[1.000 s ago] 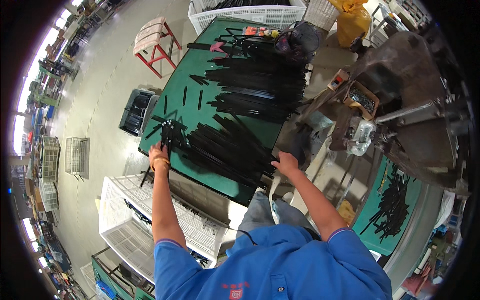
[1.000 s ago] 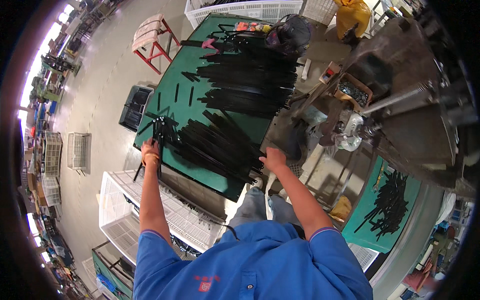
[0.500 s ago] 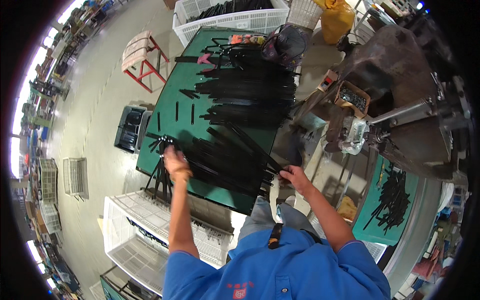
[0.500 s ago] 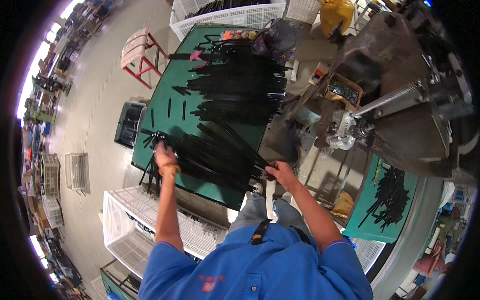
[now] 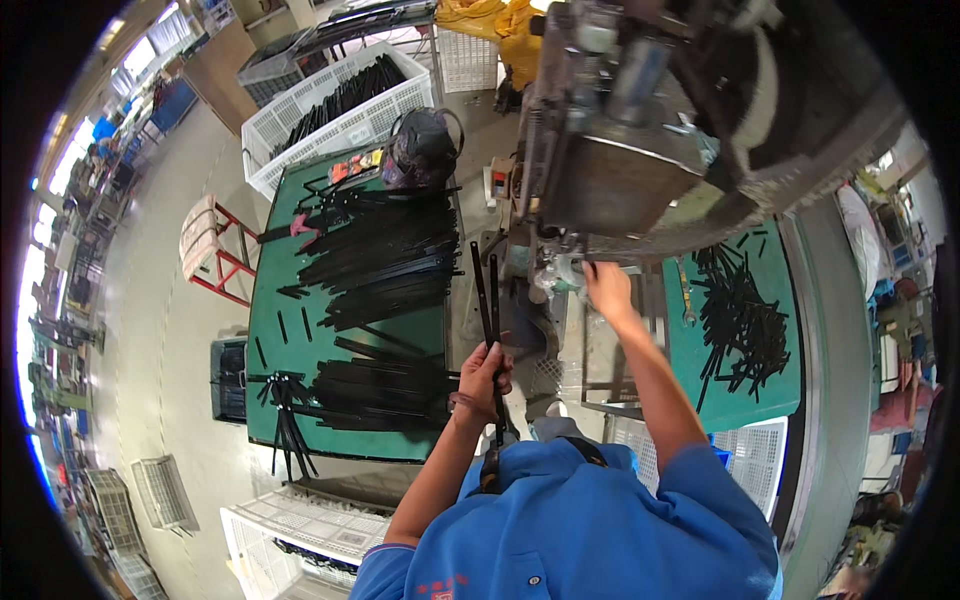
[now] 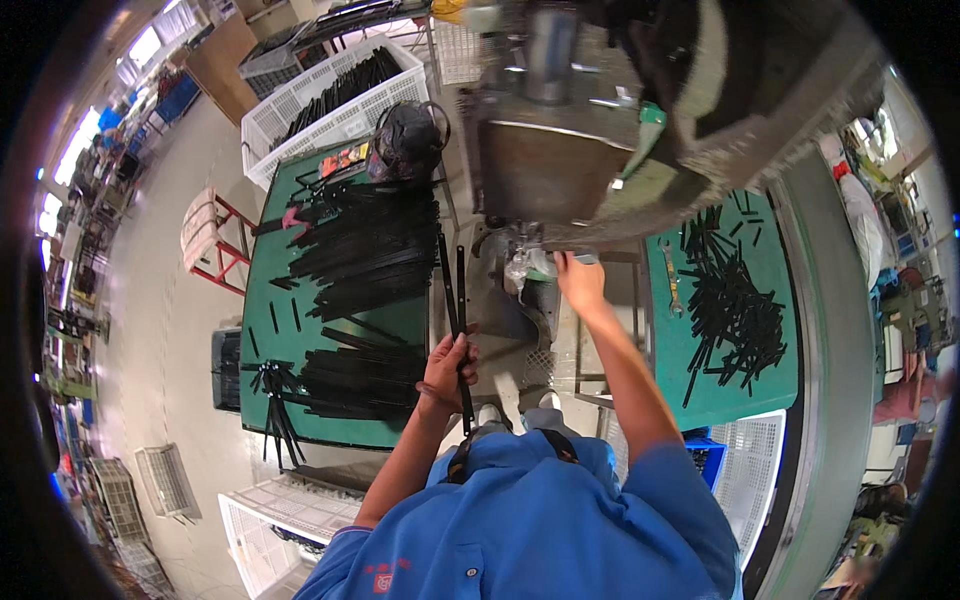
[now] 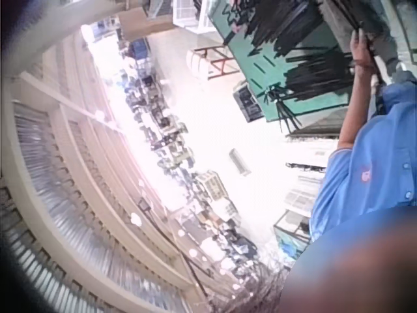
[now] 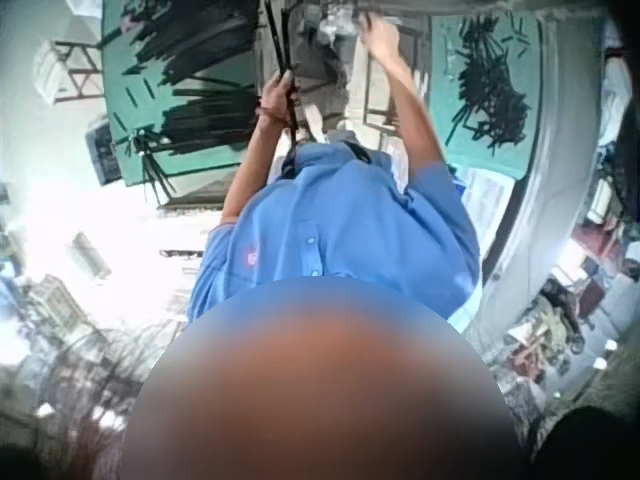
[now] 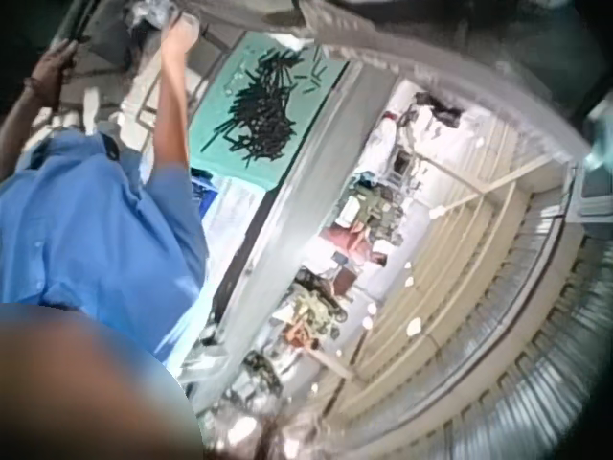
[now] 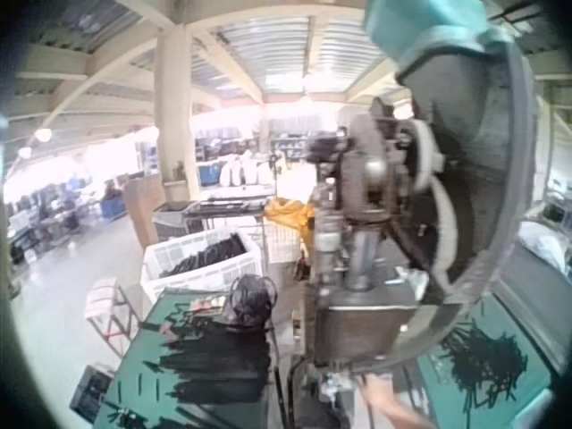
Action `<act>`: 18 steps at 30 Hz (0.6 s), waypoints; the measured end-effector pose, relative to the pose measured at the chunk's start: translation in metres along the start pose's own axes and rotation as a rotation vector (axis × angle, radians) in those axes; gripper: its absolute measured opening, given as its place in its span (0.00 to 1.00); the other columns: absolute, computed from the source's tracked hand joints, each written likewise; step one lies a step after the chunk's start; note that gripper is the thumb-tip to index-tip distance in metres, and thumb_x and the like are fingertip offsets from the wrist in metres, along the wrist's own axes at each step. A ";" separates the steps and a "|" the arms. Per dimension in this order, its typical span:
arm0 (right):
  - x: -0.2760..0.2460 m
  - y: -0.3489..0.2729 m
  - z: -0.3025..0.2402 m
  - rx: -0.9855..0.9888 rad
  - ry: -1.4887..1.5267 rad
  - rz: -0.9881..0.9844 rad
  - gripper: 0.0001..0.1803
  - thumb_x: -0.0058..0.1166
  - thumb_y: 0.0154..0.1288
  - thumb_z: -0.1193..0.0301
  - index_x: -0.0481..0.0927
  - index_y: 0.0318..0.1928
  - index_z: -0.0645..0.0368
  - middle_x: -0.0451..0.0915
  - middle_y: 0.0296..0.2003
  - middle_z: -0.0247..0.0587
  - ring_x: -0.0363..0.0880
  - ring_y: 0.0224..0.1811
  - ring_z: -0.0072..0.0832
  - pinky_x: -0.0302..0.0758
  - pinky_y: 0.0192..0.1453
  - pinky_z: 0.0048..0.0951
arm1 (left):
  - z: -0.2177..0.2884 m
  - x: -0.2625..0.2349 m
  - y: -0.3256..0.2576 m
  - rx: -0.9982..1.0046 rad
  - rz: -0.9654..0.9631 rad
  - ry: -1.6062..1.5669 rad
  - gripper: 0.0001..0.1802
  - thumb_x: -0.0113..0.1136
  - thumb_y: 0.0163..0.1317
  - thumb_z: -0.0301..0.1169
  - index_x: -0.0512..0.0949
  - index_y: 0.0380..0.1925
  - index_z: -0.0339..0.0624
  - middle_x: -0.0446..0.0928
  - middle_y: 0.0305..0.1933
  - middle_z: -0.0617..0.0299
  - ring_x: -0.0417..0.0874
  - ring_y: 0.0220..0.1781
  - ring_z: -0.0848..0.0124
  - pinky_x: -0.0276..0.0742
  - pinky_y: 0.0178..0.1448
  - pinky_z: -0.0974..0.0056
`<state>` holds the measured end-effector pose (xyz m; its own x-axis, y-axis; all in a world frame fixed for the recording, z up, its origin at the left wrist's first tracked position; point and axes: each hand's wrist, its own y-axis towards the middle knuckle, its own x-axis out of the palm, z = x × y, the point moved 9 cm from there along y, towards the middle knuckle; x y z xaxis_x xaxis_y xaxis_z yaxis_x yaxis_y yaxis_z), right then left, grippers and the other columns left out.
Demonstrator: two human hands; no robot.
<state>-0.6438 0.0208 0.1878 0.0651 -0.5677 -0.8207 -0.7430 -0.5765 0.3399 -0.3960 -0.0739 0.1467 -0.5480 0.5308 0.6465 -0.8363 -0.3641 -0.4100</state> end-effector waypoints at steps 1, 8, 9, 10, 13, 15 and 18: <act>0.011 0.021 0.013 0.036 -0.007 -0.017 0.15 0.45 0.63 0.63 0.75 0.38 0.63 0.77 0.35 0.55 0.73 0.36 0.57 0.71 0.40 0.48 | 0.003 0.012 0.000 -0.016 -0.037 -0.025 0.18 0.44 0.68 0.39 0.68 0.53 0.42 0.69 0.25 0.68 0.60 0.16 0.82 0.57 0.19 0.76; 0.082 0.068 0.060 0.080 0.156 -0.017 0.17 0.50 0.57 0.64 0.73 0.44 0.60 0.73 0.44 0.51 0.69 0.46 0.52 0.68 0.48 0.44 | 0.008 0.081 0.014 -0.055 -0.135 0.093 0.20 0.41 0.69 0.41 0.66 0.55 0.42 0.71 0.25 0.66 0.58 0.14 0.83 0.53 0.15 0.77; 0.088 0.068 0.068 0.084 0.181 -0.008 0.17 0.50 0.56 0.65 0.73 0.45 0.60 0.73 0.46 0.50 0.69 0.47 0.52 0.67 0.49 0.44 | 0.009 0.090 0.016 -0.032 -0.163 0.080 0.20 0.41 0.69 0.41 0.66 0.55 0.42 0.71 0.25 0.65 0.58 0.13 0.83 0.53 0.15 0.77; 0.094 0.069 0.077 0.083 0.213 0.001 0.18 0.51 0.55 0.65 0.73 0.46 0.60 0.72 0.47 0.50 0.68 0.49 0.51 0.67 0.51 0.43 | 0.008 0.095 0.020 -0.032 -0.176 0.109 0.20 0.42 0.69 0.41 0.66 0.55 0.44 0.73 0.26 0.63 0.60 0.13 0.83 0.53 0.15 0.77; 0.109 0.076 0.097 0.079 0.321 0.027 0.21 0.53 0.53 0.66 0.72 0.48 0.59 0.71 0.51 0.48 0.67 0.53 0.49 0.66 0.54 0.41 | 0.005 0.106 0.033 -0.040 -0.151 0.118 0.19 0.43 0.69 0.40 0.67 0.55 0.45 0.74 0.26 0.63 0.61 0.12 0.83 0.53 0.14 0.76; 0.111 0.077 0.103 0.068 0.387 0.044 0.23 0.55 0.51 0.66 0.72 0.50 0.58 0.70 0.53 0.47 0.66 0.55 0.47 0.65 0.57 0.40 | 0.004 0.110 0.038 -0.044 -0.135 0.099 0.19 0.43 0.69 0.40 0.68 0.55 0.45 0.74 0.26 0.63 0.62 0.13 0.82 0.54 0.15 0.76; 0.096 0.071 0.104 0.072 0.572 0.077 0.27 0.57 0.49 0.67 0.72 0.52 0.57 0.68 0.57 0.45 0.64 0.59 0.45 0.64 0.60 0.39 | 0.002 0.113 0.041 -0.038 -0.118 0.080 0.18 0.44 0.68 0.40 0.68 0.54 0.45 0.74 0.27 0.62 0.63 0.14 0.82 0.56 0.16 0.76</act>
<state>-0.7594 -0.0137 0.0850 0.3433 -0.8452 -0.4095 -0.8022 -0.4906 0.3403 -0.4919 -0.0302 0.2044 -0.4445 0.6280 0.6388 -0.8941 -0.2669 -0.3597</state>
